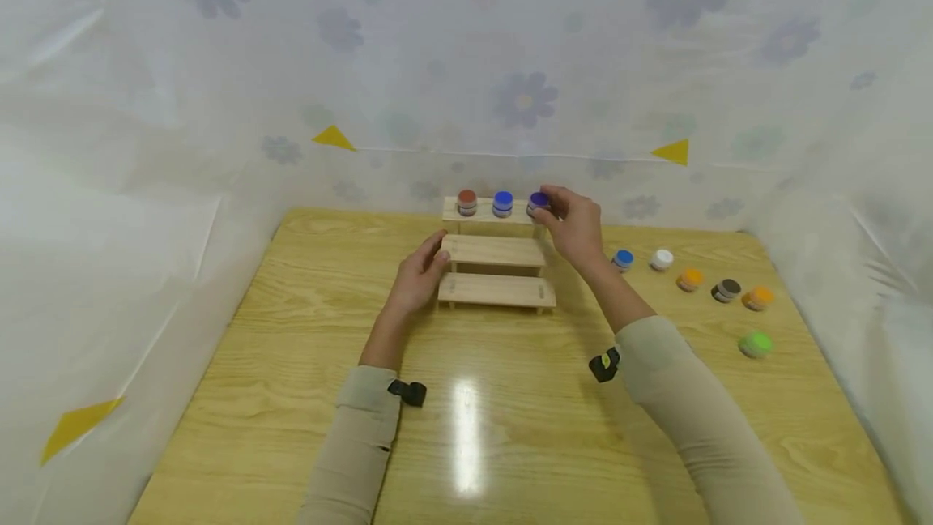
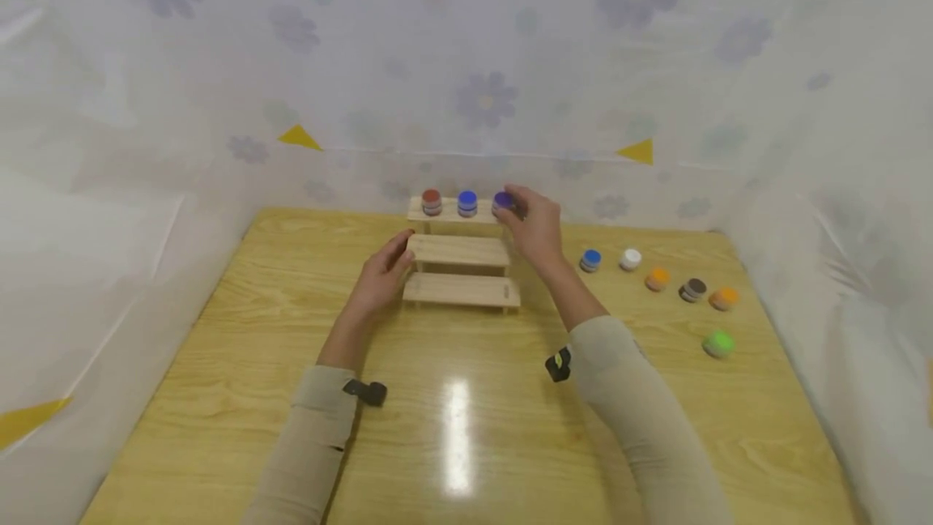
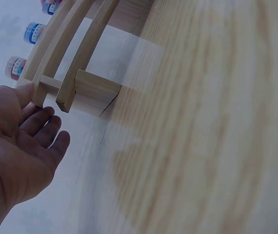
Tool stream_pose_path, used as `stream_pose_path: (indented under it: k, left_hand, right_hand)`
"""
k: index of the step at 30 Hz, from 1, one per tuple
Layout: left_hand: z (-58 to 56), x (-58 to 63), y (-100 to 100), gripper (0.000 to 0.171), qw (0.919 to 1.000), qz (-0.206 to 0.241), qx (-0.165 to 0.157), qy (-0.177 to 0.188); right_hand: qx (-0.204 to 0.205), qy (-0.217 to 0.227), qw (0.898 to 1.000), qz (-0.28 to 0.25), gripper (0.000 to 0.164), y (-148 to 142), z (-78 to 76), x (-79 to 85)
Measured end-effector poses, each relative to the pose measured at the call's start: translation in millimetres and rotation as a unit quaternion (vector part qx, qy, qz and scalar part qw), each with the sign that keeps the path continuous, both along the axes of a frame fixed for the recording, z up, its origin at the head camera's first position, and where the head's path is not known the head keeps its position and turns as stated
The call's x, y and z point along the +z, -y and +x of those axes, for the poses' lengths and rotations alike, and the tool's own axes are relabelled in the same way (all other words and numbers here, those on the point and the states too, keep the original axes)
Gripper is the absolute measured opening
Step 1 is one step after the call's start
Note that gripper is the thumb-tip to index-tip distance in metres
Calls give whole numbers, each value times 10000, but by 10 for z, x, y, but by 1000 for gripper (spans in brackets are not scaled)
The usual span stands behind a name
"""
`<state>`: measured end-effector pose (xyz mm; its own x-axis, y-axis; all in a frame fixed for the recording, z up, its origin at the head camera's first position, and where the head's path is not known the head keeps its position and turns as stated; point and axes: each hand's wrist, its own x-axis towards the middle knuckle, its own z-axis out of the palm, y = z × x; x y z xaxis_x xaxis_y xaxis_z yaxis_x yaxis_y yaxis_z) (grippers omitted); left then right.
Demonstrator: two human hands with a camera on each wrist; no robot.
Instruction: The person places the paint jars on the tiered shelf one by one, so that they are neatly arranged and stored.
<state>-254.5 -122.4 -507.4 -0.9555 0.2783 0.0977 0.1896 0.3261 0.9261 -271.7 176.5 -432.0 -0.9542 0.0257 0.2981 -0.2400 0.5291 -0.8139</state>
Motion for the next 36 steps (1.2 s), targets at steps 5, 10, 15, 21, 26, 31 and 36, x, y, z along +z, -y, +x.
stream_pose_path:
  k: [5, 10, 15, 21, 26, 31, 36]
  left_hand:
    - [6, 4, 2, 57, 10000, -39, 34, 49]
    - [-1, 3, 2, 57, 9999, -65, 59, 68]
    - [8, 28, 4, 55, 9999, -7, 82, 102]
    - [9, 38, 20, 56, 9999, 6, 33, 126]
    - [10, 50, 17, 56, 10000, -11, 14, 90]
    - [14, 43, 12, 56, 9999, -60, 24, 81]
    - [14, 34, 15, 57, 9999, -125, 41, 80]
  right_hand:
    - [-37, -3, 9998, -220, 48, 8, 35, -10]
    - [-106, -169, 9984, -533, 49, -16, 89, -70]
    - [-114, -418, 9961, -765, 47, -68, 188, -150]
    - [-212, -297, 9922, -1189, 49, -135, 368, -265]
    - [-335, -95, 9912, -1280, 50, -196, 515, -341]
    - [-393, -67, 9919, -1210, 49, -259, 712, -400]
    - [-493, -138, 9884, -1433, 49, -361, 886, -503]
